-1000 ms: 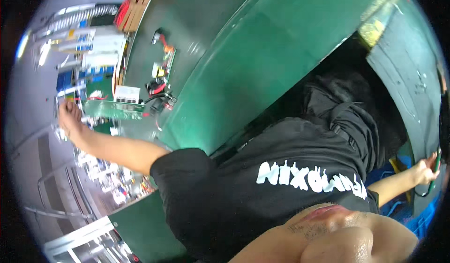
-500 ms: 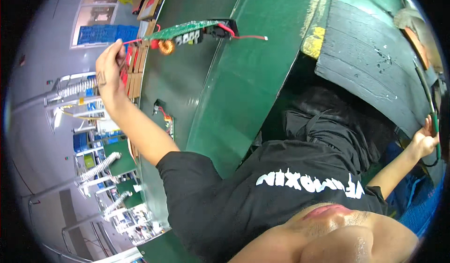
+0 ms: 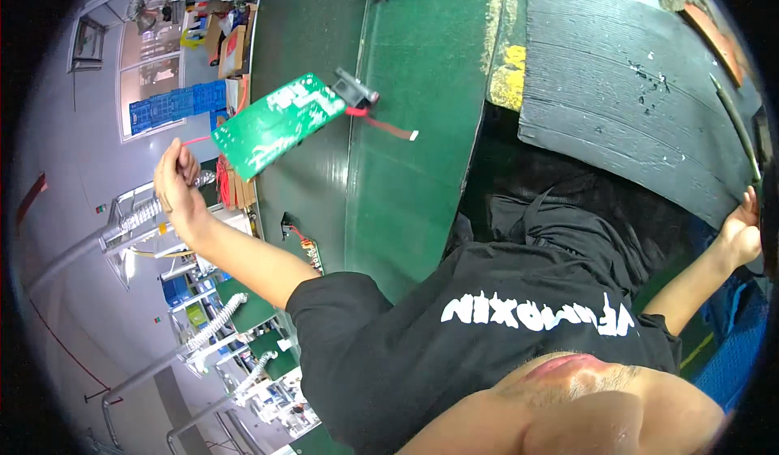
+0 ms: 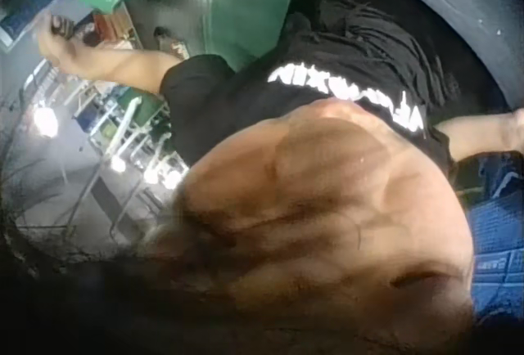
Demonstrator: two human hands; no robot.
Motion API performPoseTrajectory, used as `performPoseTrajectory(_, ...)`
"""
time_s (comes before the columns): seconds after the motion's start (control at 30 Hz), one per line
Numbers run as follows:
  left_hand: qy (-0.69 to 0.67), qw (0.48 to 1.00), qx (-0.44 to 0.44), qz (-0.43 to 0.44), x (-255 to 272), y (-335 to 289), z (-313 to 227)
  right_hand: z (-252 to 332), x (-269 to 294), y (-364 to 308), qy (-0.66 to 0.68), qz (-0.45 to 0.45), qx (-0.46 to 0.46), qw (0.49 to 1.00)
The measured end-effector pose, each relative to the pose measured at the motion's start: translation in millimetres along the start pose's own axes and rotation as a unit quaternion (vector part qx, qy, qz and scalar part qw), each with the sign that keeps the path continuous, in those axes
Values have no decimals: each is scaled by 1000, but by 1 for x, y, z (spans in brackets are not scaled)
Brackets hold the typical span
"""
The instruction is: Soldering components and wires onto a green circuit board using a handheld soldering iron.
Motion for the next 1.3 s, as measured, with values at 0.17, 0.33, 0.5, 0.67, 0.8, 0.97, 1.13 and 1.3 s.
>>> performPoseTrajectory(0.17,0,999,-35,10,-35,-23,-23,4,-3,-8,-16,-2,-2,1000)
performPoseTrajectory(0.33,-31,981,-57,185,-139,-40,-50,11,-29,-23,-42,-45,4,998)
performPoseTrajectory(0.5,99,944,-39,313,-269,-50,-49,19,-41,-31,-33,-46,14,998)
performPoseTrajectory(0.67,173,916,-56,356,-320,-78,-51,22,-53,-37,-11,-58,4,998)
performPoseTrajectory(0.8,160,893,28,420,-327,-94,-37,27,-68,-45,-7,-51,14,999)
performPoseTrajectory(0.97,-19,924,144,355,-298,-75,-17,31,-69,-48,-5,-43,19,999)
performPoseTrajectory(1.13,-195,910,226,287,-268,-65,12,30,-77,-50,12,-39,10,999)
performPoseTrajectory(1.3,-261,848,261,381,-327,-80,19,34,-78,-52,2,-41,4,999)
Point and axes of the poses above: each hand's wrist, its own y-axis towards the middle knuckle, its own x-axis out of the back of the hand, z = x × y, the point moved 10 cm from there along y, towards the middle knuckle, and after that the axes turned 12 degrees about x, right-handed, at the moved point
